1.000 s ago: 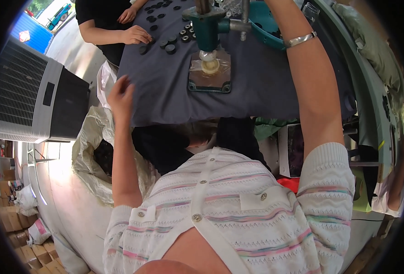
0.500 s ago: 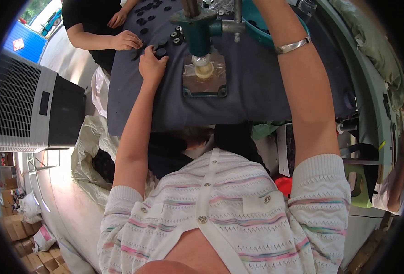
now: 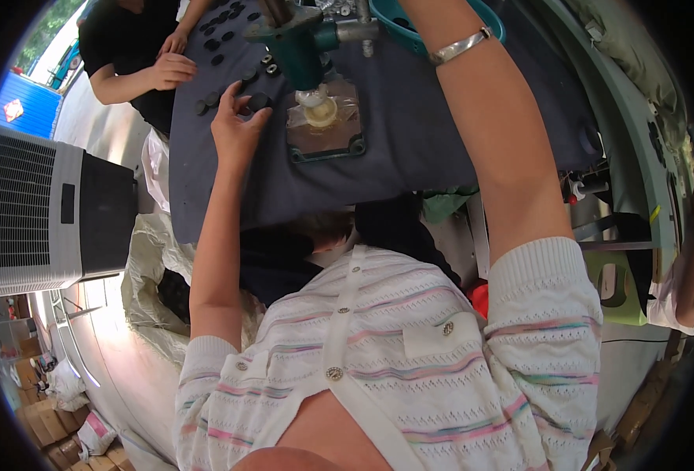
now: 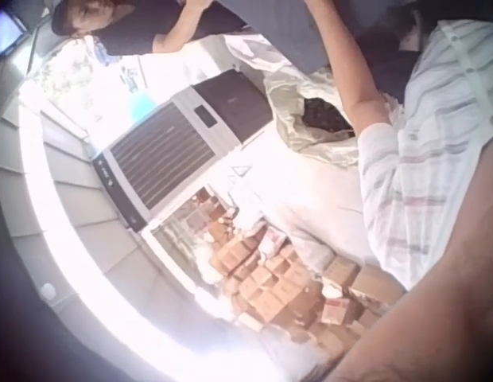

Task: The person assembles circular plastic components using a manual press machine.

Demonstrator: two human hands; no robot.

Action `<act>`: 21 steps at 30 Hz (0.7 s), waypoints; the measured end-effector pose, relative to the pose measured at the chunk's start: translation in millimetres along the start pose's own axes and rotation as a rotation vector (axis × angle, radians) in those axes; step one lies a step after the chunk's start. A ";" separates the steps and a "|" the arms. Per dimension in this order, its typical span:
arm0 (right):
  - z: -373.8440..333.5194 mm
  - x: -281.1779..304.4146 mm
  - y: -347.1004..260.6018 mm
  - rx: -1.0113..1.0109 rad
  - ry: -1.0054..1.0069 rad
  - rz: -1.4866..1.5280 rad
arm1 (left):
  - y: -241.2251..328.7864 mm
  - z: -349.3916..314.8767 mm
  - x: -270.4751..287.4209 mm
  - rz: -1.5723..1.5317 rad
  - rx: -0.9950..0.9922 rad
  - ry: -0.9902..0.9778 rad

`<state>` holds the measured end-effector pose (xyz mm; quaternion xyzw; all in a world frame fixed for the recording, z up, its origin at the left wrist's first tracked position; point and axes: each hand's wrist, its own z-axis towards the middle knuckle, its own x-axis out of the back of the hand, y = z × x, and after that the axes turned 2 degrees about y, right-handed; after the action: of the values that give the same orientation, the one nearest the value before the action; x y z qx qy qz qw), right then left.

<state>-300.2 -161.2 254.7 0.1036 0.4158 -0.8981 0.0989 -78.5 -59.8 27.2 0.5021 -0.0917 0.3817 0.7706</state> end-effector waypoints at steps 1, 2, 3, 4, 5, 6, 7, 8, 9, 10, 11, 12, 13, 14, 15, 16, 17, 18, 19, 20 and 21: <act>-0.4 1.0 -1.4 0.007 0.000 -0.025 | 8.4 -5.9 -0.2 -0.032 -0.036 -0.026; -1.2 0.4 -2.7 0.005 0.000 -0.024 | 17.3 -12.3 1.7 -0.030 -0.034 -0.026; -2.1 0.4 -4.0 0.019 -0.014 -0.025 | 26.4 -18.4 1.4 -0.058 -0.058 -0.068; -3.0 0.6 -4.9 0.034 -0.027 -0.026 | 32.8 -22.8 -1.4 -0.086 -0.082 -0.109; -2.1 1.1 -4.1 0.034 -0.027 -0.027 | 36.1 -26.2 -7.0 -0.129 -0.097 -0.117; -0.3 2.0 -2.4 0.034 -0.030 -0.021 | 40.0 -27.9 -11.7 -0.131 -0.098 -0.117; 0.7 2.9 -1.5 0.034 -0.033 -0.014 | 44.2 -29.0 -16.2 -0.125 -0.124 -0.127; 0.0 2.1 -1.6 0.035 -0.036 -0.013 | 48.6 -30.2 -19.5 -0.116 -0.148 -0.133; -0.7 1.3 -1.8 0.031 -0.024 -0.007 | 51.8 -30.3 -23.8 -0.115 -0.126 -0.146; -1.2 0.6 -2.3 0.027 -0.011 -0.002 | 51.3 -29.4 -29.2 -0.115 -0.127 -0.142; -1.8 0.2 -3.3 0.030 -0.013 -0.003 | 51.3 -28.1 -34.1 -0.135 -0.142 -0.160; -2.3 0.0 -4.4 0.020 -0.010 -0.001 | 50.4 -27.3 -37.1 -0.156 -0.158 -0.178; -2.4 -0.3 -5.1 0.010 -0.007 0.000 | 48.5 -27.9 -38.4 -0.158 -0.159 -0.175; -2.2 0.6 -5.0 0.012 -0.007 -0.004 | 49.7 -28.7 -38.4 -0.150 -0.164 -0.166; -1.8 1.3 -4.6 0.003 0.008 -0.013 | 50.7 -29.3 -38.7 -0.143 -0.169 -0.157; -1.4 1.8 -4.3 -0.008 0.022 -0.022 | 49.9 -30.2 -40.3 -0.147 -0.169 -0.157; 2.8 3.0 -12.2 -0.009 0.017 -0.022 | 47.2 -31.9 -41.2 -0.156 -0.174 -0.131; 10.8 5.6 -27.3 -0.407 0.047 0.168 | 44.2 -33.6 -41.6 -0.164 -0.177 -0.105; 17.3 6.5 -37.4 -0.807 0.077 0.355 | 41.1 -34.8 -42.7 -0.165 -0.171 -0.099; 21.1 7.0 -41.3 -0.811 0.075 0.351 | 39.8 -36.2 -44.7 -0.223 -0.147 -0.082; 24.7 6.7 -43.0 -0.861 0.096 0.385 | 37.9 -37.2 -46.2 -0.282 -0.122 -0.065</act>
<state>-320.5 -153.5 299.9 0.1698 0.7277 -0.6035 0.2783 -145.3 -43.6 11.8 0.4743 -0.0682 0.2470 0.8423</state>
